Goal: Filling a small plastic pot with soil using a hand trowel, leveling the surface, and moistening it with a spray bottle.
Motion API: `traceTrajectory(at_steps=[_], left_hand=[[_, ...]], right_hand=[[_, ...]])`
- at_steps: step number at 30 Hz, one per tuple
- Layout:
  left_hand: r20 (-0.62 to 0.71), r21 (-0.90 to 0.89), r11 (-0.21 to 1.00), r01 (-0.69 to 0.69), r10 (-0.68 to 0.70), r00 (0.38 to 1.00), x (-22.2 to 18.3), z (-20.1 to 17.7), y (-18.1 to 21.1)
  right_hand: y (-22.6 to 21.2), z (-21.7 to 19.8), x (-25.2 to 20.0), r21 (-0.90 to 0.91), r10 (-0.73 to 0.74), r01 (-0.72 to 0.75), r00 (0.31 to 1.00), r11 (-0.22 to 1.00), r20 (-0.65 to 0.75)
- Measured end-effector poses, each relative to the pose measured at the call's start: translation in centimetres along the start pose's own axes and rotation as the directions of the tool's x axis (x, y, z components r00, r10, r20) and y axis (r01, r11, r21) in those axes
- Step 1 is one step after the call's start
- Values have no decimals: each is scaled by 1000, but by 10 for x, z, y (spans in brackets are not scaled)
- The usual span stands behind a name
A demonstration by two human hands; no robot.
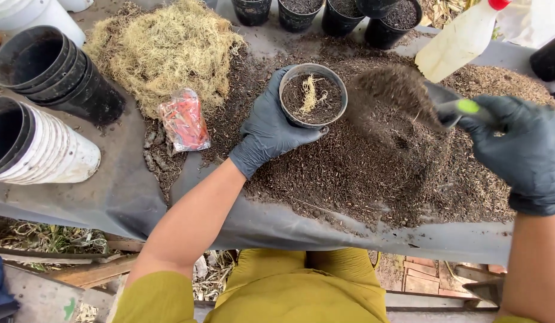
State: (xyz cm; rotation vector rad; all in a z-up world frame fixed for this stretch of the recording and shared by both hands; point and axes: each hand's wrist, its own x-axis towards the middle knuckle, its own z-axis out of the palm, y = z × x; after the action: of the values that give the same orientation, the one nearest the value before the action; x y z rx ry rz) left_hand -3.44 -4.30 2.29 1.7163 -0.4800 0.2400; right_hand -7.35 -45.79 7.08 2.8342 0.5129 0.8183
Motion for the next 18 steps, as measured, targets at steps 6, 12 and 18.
traceTrajectory(at_steps=[6,12,18], left_hand=[[-60,236,970,51,-38,998,-3,-2,-5],[-44,185,979,89,-82,996,-3,-3,4],[-60,116,982,146,-140,988,-3,-4,12]], right_hand=[[19,-5,65,295,-143,110,985,949,93],[-31,-37,134,491,-300,170,932,855,201],[-8,1,137,412,-384,304,915,859,126]])
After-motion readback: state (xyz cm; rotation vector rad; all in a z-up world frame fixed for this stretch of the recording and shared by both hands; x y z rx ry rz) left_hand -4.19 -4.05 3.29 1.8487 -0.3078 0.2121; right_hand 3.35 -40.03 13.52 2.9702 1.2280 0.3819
